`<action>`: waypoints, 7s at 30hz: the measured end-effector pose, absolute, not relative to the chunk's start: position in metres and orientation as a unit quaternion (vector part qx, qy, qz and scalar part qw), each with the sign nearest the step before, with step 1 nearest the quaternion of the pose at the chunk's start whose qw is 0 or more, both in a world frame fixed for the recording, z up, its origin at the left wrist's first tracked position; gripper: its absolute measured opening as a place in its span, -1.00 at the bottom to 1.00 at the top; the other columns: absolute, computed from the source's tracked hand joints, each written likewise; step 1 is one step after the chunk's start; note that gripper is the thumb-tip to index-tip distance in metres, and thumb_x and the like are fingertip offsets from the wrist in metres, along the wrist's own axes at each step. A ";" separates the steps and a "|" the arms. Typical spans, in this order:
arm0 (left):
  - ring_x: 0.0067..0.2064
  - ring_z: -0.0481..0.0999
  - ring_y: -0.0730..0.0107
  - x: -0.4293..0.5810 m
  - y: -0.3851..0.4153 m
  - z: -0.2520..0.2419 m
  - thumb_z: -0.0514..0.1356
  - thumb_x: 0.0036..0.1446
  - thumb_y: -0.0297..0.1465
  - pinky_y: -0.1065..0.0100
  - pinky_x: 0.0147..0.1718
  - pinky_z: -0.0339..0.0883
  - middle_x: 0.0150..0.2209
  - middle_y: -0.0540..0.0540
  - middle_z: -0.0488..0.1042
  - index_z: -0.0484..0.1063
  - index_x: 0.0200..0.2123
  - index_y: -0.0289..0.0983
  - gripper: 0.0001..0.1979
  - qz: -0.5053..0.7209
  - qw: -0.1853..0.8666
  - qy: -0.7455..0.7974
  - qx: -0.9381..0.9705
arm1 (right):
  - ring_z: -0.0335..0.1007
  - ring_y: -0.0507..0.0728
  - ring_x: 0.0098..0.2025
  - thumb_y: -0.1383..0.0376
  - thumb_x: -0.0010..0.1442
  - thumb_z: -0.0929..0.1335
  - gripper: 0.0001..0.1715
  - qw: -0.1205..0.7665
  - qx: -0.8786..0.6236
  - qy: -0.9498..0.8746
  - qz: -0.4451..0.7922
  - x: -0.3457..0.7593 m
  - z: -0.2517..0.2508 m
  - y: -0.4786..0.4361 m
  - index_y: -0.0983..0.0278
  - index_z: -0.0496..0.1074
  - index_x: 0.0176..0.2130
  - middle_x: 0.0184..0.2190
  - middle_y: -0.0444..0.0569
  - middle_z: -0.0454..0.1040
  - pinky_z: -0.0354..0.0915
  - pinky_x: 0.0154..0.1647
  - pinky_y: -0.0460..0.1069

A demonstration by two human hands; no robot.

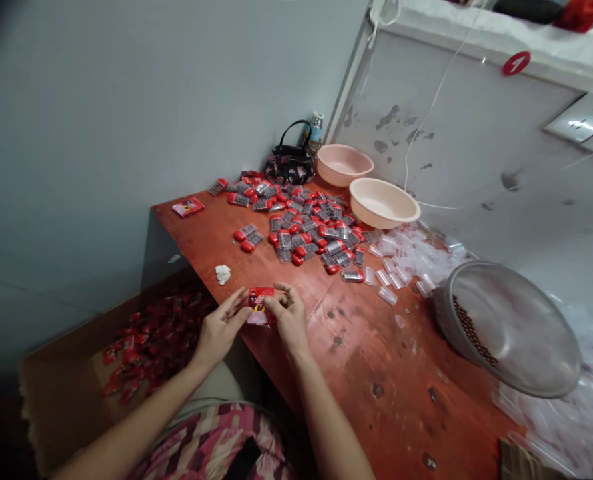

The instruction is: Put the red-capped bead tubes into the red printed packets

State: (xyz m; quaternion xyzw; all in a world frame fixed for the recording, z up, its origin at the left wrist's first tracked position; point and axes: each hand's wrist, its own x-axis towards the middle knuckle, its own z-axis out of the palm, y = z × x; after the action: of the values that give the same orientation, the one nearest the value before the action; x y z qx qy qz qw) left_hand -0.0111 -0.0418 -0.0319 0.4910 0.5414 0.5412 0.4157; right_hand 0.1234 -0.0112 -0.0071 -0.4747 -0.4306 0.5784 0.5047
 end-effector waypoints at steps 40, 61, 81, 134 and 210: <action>-0.46 0.48 0.46 -0.022 -0.027 -0.008 0.25 -0.11 -0.51 0.42 -0.44 0.40 -0.47 -0.05 0.50 0.42 -0.44 -0.34 -0.92 0.642 0.677 0.359 -0.016 | 0.29 0.02 -0.63 0.21 0.20 0.15 -0.74 0.371 -0.544 -0.626 0.417 0.104 -0.002 -0.050 0.24 0.33 -0.22 -0.64 -0.16 0.35 0.20 -0.60 -0.11; -0.54 0.42 0.41 -0.013 -0.033 -0.001 0.27 -0.15 -0.37 0.37 -0.52 0.30 -0.57 -0.06 0.46 0.43 -0.52 -0.39 -0.83 0.569 0.693 0.389 0.214 | 0.30 0.03 -0.67 0.19 0.23 0.10 -0.70 0.384 -0.525 -0.617 0.442 0.112 -0.006 -0.052 0.23 0.29 -0.18 -0.64 -0.17 0.35 0.21 -0.64 -0.10; -0.65 0.40 0.27 -0.022 -0.032 0.002 0.18 -0.07 -0.28 0.27 -0.62 0.28 -0.67 -0.19 0.43 0.47 -0.56 -0.45 -0.70 0.446 0.767 0.339 0.313 | 0.19 -0.02 -0.75 0.12 0.20 0.13 -0.66 0.399 -0.487 -0.550 0.549 0.112 -0.006 -0.050 0.28 0.31 -0.25 -0.71 -0.19 0.32 0.15 -0.72 -0.14; -0.70 0.26 0.50 0.010 -0.052 -0.015 0.10 0.05 -0.32 0.37 -0.71 0.21 -0.67 0.00 0.32 0.35 -0.53 -0.37 -0.76 0.533 0.746 0.328 0.226 | 0.13 -0.08 -0.79 0.14 0.14 0.25 -0.77 0.547 -0.483 -0.353 0.586 0.106 -0.027 -0.063 0.27 0.23 -0.36 -0.75 -0.25 0.31 0.05 -0.79 -0.21; 0.12 0.17 0.09 -0.017 -0.023 -0.056 0.12 0.03 -0.35 -0.03 0.08 -0.08 0.01 -0.14 0.36 0.41 -0.12 -0.17 -0.70 0.448 0.160 0.530 0.702 | 0.37 0.07 -0.31 0.23 -0.02 0.36 -0.65 0.481 -0.562 -0.492 0.459 0.124 -0.022 -0.004 0.29 0.34 -0.19 -0.36 -0.07 0.44 0.28 -0.25 -0.02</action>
State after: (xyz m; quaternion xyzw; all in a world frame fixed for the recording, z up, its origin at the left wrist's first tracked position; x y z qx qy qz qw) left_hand -0.0171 -0.0233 -0.0557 0.7021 0.5298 0.4483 0.1596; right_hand 0.1240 -0.0041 -0.0219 -0.5618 -0.4919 0.4588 0.4815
